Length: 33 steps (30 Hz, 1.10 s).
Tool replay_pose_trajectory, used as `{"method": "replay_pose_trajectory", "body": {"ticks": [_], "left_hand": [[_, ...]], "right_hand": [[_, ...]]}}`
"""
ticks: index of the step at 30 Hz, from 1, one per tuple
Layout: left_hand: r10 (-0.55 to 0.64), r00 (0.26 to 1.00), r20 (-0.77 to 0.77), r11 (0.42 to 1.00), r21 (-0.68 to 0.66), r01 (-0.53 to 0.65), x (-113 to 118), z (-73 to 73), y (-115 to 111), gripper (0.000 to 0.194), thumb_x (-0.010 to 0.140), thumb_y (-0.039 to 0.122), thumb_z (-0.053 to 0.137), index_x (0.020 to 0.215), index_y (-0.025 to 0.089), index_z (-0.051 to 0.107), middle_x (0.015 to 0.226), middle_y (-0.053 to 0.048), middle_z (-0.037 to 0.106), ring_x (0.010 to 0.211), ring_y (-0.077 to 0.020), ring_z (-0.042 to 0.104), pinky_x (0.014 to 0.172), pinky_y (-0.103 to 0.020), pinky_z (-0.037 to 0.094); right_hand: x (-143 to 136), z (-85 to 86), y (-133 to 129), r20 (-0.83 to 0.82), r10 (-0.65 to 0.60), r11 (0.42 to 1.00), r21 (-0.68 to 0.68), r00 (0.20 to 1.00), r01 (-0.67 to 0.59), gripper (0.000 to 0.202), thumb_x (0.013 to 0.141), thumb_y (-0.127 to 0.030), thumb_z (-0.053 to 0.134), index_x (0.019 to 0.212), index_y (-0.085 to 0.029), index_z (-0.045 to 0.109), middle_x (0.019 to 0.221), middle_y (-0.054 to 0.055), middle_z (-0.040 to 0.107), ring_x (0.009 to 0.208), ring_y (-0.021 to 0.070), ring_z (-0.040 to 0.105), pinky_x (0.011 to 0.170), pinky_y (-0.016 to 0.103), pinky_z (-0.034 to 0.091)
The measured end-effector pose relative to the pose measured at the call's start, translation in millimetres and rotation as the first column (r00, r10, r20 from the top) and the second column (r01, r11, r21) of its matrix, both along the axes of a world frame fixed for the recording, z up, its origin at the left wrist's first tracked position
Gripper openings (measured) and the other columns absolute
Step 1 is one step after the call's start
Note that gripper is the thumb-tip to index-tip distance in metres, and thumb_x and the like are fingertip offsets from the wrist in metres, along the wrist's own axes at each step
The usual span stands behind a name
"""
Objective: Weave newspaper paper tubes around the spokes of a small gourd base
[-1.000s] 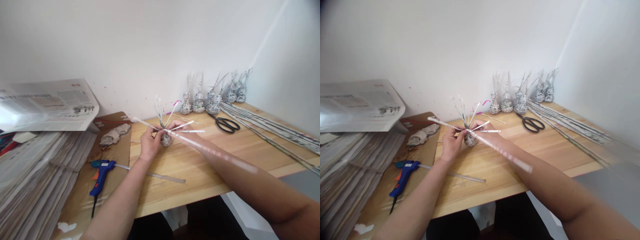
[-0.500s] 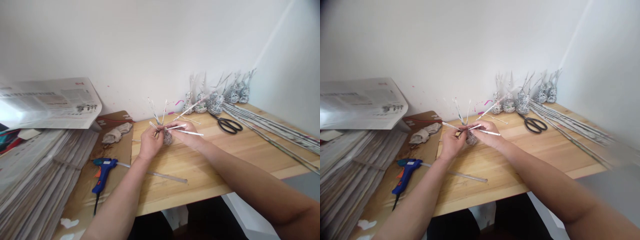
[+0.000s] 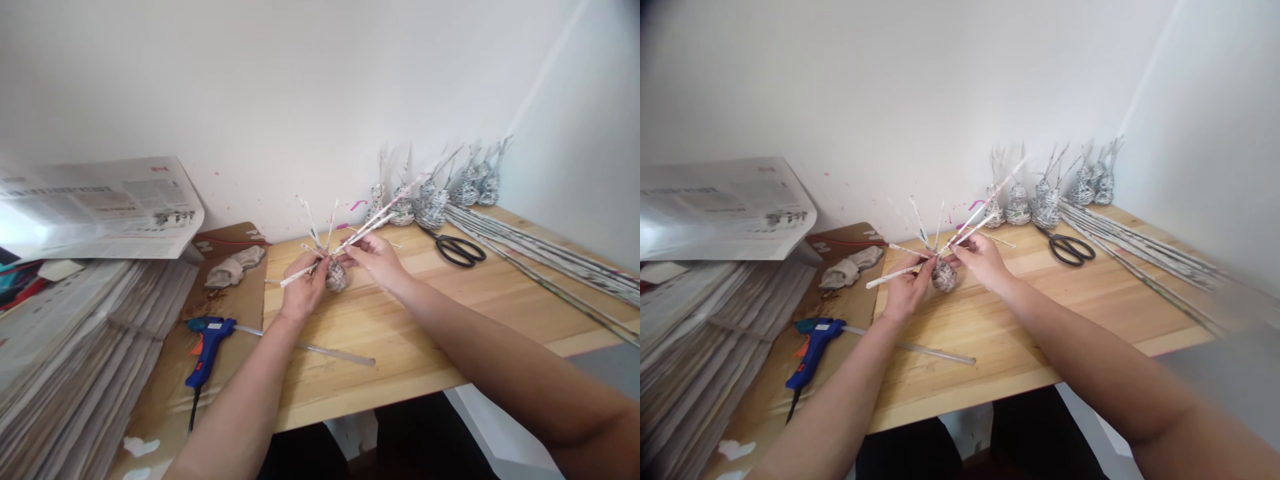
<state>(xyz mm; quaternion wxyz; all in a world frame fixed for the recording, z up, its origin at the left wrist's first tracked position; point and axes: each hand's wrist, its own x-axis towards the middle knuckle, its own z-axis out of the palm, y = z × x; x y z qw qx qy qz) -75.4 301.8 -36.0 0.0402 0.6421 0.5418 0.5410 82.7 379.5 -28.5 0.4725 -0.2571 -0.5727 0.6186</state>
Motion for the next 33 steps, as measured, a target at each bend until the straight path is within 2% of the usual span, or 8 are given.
{"method": "replay_pose_trajectory", "body": {"ticks": [4,7,11,14,19,26,29,33], "left_hand": [[-0.058,0.998,-0.002,0.998,-0.004,0.058,-1.1,-1.1,-0.1,0.012,0.092,0.028,0.059,0.091,0.022,0.07,0.091,-0.005,0.074,0.087,-0.0183,0.068,0.081,-0.03,0.052],[-0.077,0.997,-0.011,0.997,-0.021,0.077,-1.9,-0.5,-0.3,0.013,0.092,0.028,0.06,0.092,0.022,0.07,0.092,-0.005,0.075,0.089,-0.0188,0.069,0.083,-0.031,0.053],[-0.044,0.999,0.012,0.998,-0.051,0.044,-0.8,2.3,-0.3,0.009,0.089,0.028,0.063,0.088,0.021,0.069,0.087,-0.003,0.074,0.084,-0.0179,0.069,0.076,-0.028,0.053],[-0.05,0.998,0.037,0.996,-0.07,0.052,1.0,3.5,-0.6,0.005,0.086,0.024,0.066,0.083,0.02,0.068,0.079,-0.001,0.073,0.074,-0.0153,0.067,0.068,-0.025,0.051],[-0.1,0.994,0.037,0.994,-0.044,0.102,2.3,3.6,-2.6,0.008,0.088,0.027,0.065,0.085,0.02,0.068,0.08,0.0,0.072,0.074,-0.0141,0.065,0.069,-0.024,0.049],[-0.141,0.988,0.061,0.988,-0.05,0.144,1.9,6.8,-1.3,0.008,0.089,0.024,0.062,0.083,0.02,0.066,0.081,-0.001,0.07,0.077,-0.0153,0.065,0.067,-0.024,0.05],[-0.161,0.986,0.047,0.984,-0.066,0.164,0.8,5.7,-0.1,0.007,0.089,0.023,0.061,0.084,0.021,0.065,0.082,-0.002,0.07,0.078,-0.0157,0.065,0.067,-0.024,0.05],[-0.181,0.983,0.027,0.976,-0.116,0.183,-0.9,5.5,-0.3,0.004,0.087,0.02,0.062,0.09,0.02,0.065,0.089,-0.003,0.07,0.084,-0.0166,0.066,0.076,-0.026,0.051]], "right_hand": [[1.0,2.4,-2.5,0.118,0.031,0.997,0.061,0.993,-0.038,0.023,0.075,-0.037,0.074,0.088,-0.019,0.065,0.072,0.0,0.068,0.058,0.0132,0.066,0.052,0.025,0.056],[0.9,3.2,-7.3,0.144,0.054,0.984,0.158,0.988,-0.077,0.019,0.078,-0.031,0.069,0.093,-0.02,0.067,0.081,0.001,0.071,0.07,0.0151,0.068,0.063,0.028,0.057],[1.8,2.8,-10.1,0.191,0.036,0.961,0.263,0.981,-0.086,0.028,0.076,-0.029,0.072,0.102,-0.019,0.067,0.09,0.003,0.072,0.083,0.017,0.069,0.074,0.029,0.056],[2.3,2.2,-7.8,0.238,-0.022,0.966,0.257,0.971,-0.041,0.022,0.08,-0.036,0.07,0.093,-0.018,0.069,0.084,0.004,0.073,0.076,0.0177,0.068,0.068,0.03,0.055],[2.1,1.8,-2.4,0.257,-0.087,0.95,0.311,0.962,0.003,0.016,0.082,-0.028,0.063,0.086,-0.018,0.074,0.082,0.005,0.075,0.072,0.017,0.068,0.07,0.031,0.054],[7.1,6.2,1.2,0.267,0.011,0.984,0.17,0.964,-0.059,0.018,0.08,-0.033,0.065,0.085,-0.017,0.072,0.076,0.003,0.072,0.065,0.0138,0.062,0.063,0.027,0.051],[9.3,6.4,3.2,0.29,0.035,0.971,0.217,0.956,-0.102,0.018,0.079,-0.033,0.067,0.085,-0.017,0.071,0.078,0.002,0.071,0.069,0.0143,0.062,0.066,0.028,0.051],[8.8,3.5,6.0,0.285,0.055,0.944,0.297,0.957,-0.142,0.018,0.079,-0.034,0.068,0.086,-0.017,0.069,0.082,0.003,0.072,0.072,0.0149,0.063,0.069,0.028,0.05]]}}
